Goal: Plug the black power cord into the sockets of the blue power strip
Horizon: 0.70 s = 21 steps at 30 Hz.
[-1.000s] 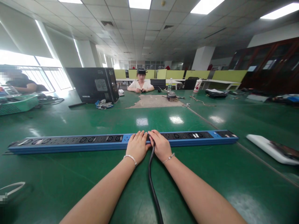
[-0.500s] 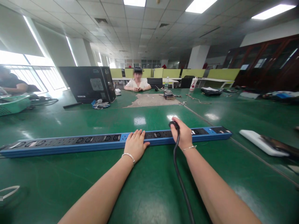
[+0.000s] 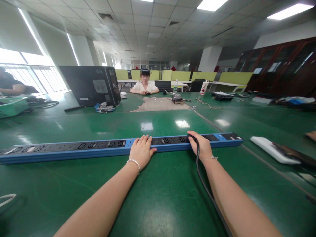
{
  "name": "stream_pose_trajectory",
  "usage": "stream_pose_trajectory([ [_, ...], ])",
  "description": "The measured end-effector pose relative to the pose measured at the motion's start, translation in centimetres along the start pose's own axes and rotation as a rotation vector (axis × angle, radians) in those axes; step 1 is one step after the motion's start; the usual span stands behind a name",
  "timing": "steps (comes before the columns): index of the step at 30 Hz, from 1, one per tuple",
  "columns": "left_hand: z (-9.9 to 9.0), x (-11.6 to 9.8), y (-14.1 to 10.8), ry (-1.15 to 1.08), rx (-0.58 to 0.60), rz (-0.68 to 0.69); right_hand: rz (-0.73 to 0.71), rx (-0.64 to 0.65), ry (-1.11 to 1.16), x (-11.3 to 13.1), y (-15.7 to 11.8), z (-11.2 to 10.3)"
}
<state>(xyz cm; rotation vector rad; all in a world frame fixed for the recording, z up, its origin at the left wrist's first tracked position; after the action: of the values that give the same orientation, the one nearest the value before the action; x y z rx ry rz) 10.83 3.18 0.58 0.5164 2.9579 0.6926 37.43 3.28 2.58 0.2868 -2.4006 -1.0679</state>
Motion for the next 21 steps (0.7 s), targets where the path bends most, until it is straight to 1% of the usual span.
stream_pose_trajectory([
  [4,-0.1,0.0,0.0,-0.001,-0.001,-0.005,-0.039,0.029,-0.028,0.4,-0.7,0.0],
  [9,-0.1,0.0,0.0,-0.01,-0.002,-0.005,0.03,0.018,0.001,0.6,-1.4,0.3],
  [11,-0.1,0.0,0.0,-0.008,-0.004,-0.001,0.069,-0.017,0.064,0.4,-1.0,0.1],
  [12,-0.2,0.0,0.0,-0.007,-0.006,0.001,0.105,-0.082,0.1,0.1,-0.7,-0.4],
  [13,-0.2,0.0,0.0,-0.005,-0.008,0.002,0.152,-0.176,0.134,-0.6,-0.5,-1.1],
  [15,-0.1,0.0,0.0,-0.003,-0.011,0.006,0.271,-0.432,0.177,-2.8,-0.4,-3.1],
  [16,-0.1,0.0,0.0,-0.002,-0.012,0.006,0.313,-0.5,0.191,-4.1,-0.5,-4.0],
  [17,-0.1,0.0,0.0,-0.001,-0.012,0.006,0.336,-0.515,0.21,-5.5,-0.6,-4.5],
  [19,-0.1,0.0,0.0,0.003,-0.012,0.009,0.394,-0.402,0.27,-8.3,-0.8,-4.9],
  [20,-0.1,0.0,-0.1,0.004,-0.012,0.011,0.437,-0.389,0.286,-9.5,-1.1,-5.1],
  [21,-0.1,0.0,-0.1,0.006,-0.012,0.012,0.45,-0.38,0.27,-10.4,-1.3,-5.3],
])
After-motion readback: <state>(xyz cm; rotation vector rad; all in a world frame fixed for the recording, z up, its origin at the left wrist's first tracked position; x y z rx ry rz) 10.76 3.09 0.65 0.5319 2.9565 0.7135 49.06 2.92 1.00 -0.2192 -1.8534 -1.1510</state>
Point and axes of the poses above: each hand's wrist, its own y-axis towards the middle knuckle, its own z-axis out of the palm, x = y × z, the point moved 5 cm from there along y, towards the middle knuckle, and after that the axes turned 2 degrees about -z, right-handed, at the moved point
